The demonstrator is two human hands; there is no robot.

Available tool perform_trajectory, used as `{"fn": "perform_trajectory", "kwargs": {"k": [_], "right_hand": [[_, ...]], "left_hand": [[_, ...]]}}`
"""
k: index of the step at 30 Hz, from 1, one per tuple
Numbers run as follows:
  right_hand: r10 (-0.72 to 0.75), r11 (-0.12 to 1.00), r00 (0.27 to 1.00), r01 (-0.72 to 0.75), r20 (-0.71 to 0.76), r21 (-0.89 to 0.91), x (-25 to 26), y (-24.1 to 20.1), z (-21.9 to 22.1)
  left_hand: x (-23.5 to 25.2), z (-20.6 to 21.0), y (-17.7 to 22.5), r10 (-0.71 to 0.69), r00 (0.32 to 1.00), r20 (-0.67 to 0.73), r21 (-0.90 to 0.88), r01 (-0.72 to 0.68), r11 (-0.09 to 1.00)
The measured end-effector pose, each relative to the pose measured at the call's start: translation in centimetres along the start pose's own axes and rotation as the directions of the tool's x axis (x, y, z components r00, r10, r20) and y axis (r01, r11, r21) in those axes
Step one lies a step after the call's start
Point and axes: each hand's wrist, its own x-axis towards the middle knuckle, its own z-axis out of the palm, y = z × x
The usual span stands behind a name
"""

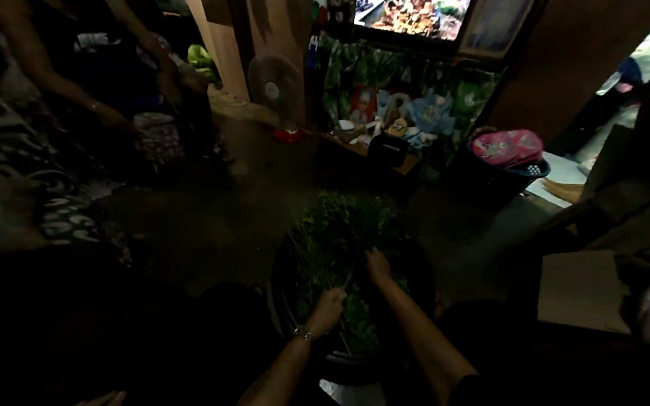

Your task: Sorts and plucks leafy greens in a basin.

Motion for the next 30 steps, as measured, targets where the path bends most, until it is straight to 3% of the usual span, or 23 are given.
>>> {"fn": "perform_trajectory", "kwargs": {"k": [4, 10, 12, 14, 16, 18, 21, 24, 26, 30], "right_hand": [[-0.081, 0.992, 0.995, 0.085, 0.052, -0.091, -0.8, -0.6, -1.2], [0.019, 0.999, 1.0, -0.019, -0.002, 0.026, -1.8, -3.1, -3.0], [-0.013, 1.0, 0.998, 0.015, -0.053, 0.027, -2.7, -4.3, -4.7], [-0.137, 0.991, 0.987, 0.136, -0.084, -0.015, -4.1, -5.3, -6.9], [-0.318, 0.948, 0.942, 0.312, -0.109, -0.07, -6.2, -5.7, -8.8], [-0.477, 0.878, 0.87, 0.466, -0.123, -0.105, -8.8, -5.4, -9.5], [-0.67, 0.74, 0.703, 0.657, -0.24, -0.14, -12.1, -3.9, -7.7], [-0.777, 0.604, 0.508, 0.767, -0.371, -0.217, -13.7, -2.9, -4.7], [-0.806, 0.567, 0.469, 0.787, -0.361, -0.243, -14.6, -3.1, -3.7], [-0.817, 0.555, 0.474, 0.802, -0.329, -0.221, -14.1, -3.0, -2.7]], "left_hand": [[-0.7, 0.0, -0.1, -0.019, 1.0, 0.017, -0.027, 0.02, 0.999], [-0.9, 0.5, 0.1, -0.053, 0.998, -0.034, -0.163, 0.047, 0.986], [-0.8, 0.6, 0.1, -0.051, 0.994, -0.096, -0.074, 0.044, 0.996], [-0.7, 0.0, 0.1, -0.014, 0.992, -0.126, 0.071, 0.023, 0.997], [-0.3, -0.5, 0.2, 0.088, 0.973, -0.213, 0.106, -0.066, 0.992], [-0.6, -1.0, 0.8, 0.157, 0.959, -0.236, -0.086, -0.182, 0.98], [-1.1, -1.3, 1.8, 0.169, 0.974, -0.149, -0.438, -0.218, 0.872], [-1.3, -1.6, 2.3, 0.21, 0.964, -0.161, -0.525, -0.264, 0.809], [-1.4, -1.8, 2.1, 0.23, 0.955, -0.187, -0.557, -0.296, 0.776], [-1.4, -2.1, 2.3, 0.207, 0.96, -0.188, -0.637, -0.28, 0.718]]}}
